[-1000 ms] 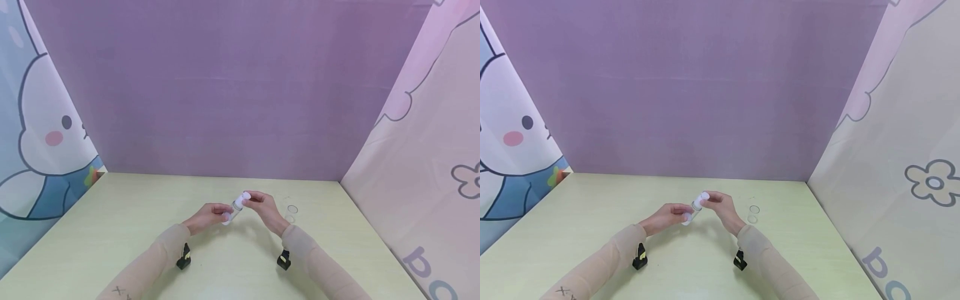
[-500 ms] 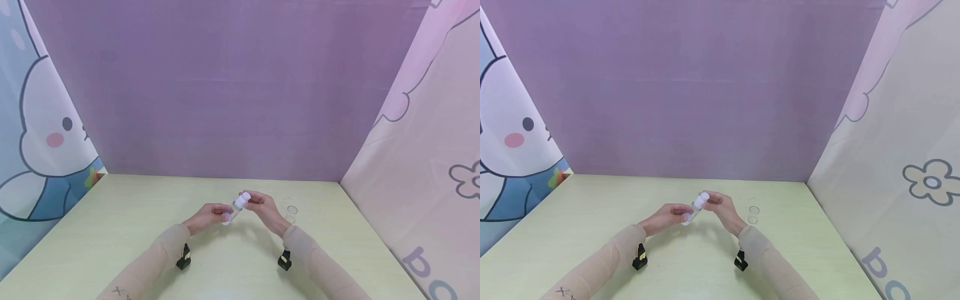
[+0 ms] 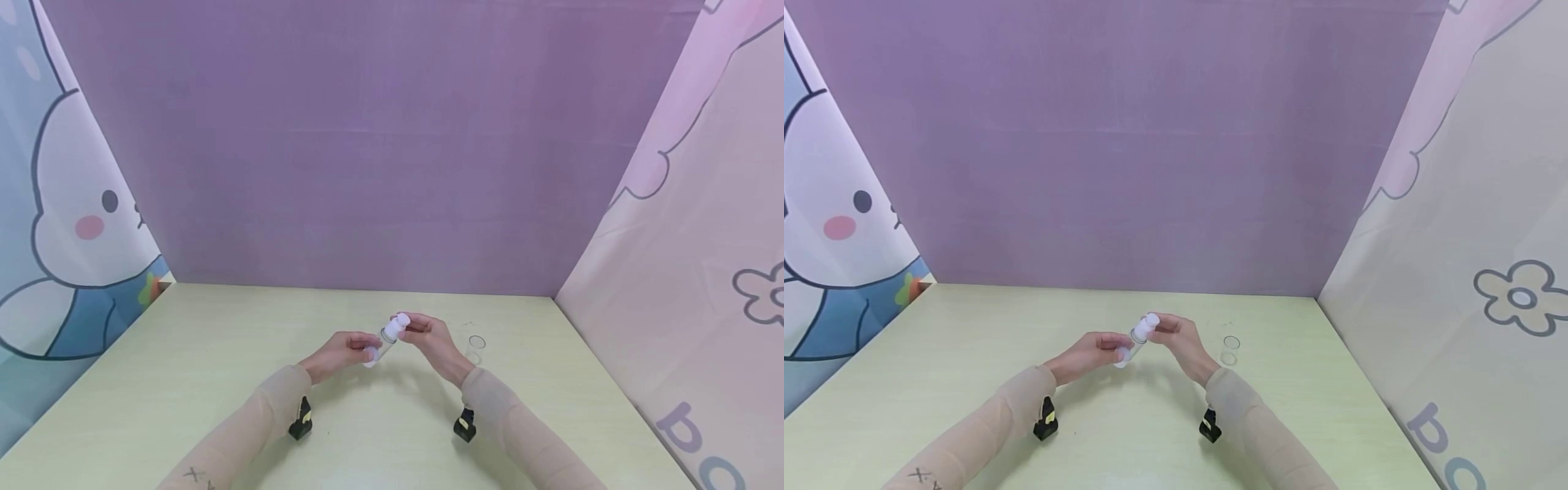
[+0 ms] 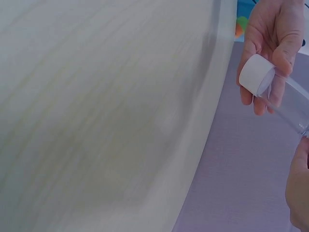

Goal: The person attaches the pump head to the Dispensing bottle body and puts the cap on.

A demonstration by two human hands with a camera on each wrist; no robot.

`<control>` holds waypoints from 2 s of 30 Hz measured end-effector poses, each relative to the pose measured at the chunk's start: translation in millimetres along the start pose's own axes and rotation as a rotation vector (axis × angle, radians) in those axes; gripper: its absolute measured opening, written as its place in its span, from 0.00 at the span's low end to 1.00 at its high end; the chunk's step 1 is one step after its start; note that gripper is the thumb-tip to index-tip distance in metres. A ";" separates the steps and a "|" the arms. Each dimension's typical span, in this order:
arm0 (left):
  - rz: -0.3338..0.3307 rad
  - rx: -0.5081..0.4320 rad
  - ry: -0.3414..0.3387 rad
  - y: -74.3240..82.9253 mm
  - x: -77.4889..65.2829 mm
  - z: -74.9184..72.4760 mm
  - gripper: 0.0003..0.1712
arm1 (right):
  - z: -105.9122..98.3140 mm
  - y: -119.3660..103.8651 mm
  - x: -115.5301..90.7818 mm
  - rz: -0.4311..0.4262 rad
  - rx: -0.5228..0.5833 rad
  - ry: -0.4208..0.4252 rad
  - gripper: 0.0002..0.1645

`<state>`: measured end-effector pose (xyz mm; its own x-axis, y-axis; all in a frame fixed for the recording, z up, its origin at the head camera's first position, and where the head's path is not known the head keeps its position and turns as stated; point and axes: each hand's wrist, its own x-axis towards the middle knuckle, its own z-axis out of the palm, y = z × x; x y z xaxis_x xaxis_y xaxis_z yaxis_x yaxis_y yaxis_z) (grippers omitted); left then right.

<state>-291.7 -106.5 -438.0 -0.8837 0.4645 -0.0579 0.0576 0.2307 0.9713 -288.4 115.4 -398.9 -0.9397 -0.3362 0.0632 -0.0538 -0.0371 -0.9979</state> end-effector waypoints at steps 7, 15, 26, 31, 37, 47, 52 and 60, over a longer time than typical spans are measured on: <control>-0.002 0.008 -0.002 -1.0 0.5 -0.3 0.23 | -0.7 4.2 1.5 -0.025 -0.041 0.010 0.25; -0.024 0.007 0.011 0.8 1.0 -1.0 0.22 | -0.7 8.0 3.1 -0.032 -0.074 0.052 0.24; -0.010 -0.002 0.005 -1.3 2.1 -1.1 0.22 | 2.6 5.6 3.7 0.031 -0.086 0.107 0.23; -0.005 -0.009 -0.003 -1.8 2.5 -0.9 0.23 | 3.0 5.8 3.8 0.034 -0.060 0.116 0.23; -0.004 -0.017 -0.007 -1.3 1.9 -0.3 0.23 | 2.7 6.9 4.4 0.036 -0.065 0.120 0.23; -0.012 -0.010 -0.002 -0.9 2.6 1.1 0.23 | 2.2 7.9 4.5 0.031 -0.060 0.124 0.23; -0.009 -0.010 -0.003 -1.0 3.4 1.2 0.23 | 1.9 7.6 3.6 0.018 -0.043 0.114 0.26; -0.006 -0.004 -0.007 -0.9 4.2 1.5 0.23 | -1.7 7.9 1.7 -0.037 0.023 0.031 0.28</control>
<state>-294.7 -103.5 -439.5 -0.8806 0.4693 -0.0654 0.0504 0.2302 0.9718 -291.0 116.1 -406.7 -0.9473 -0.3045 0.0993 -0.0816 -0.0703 -0.9942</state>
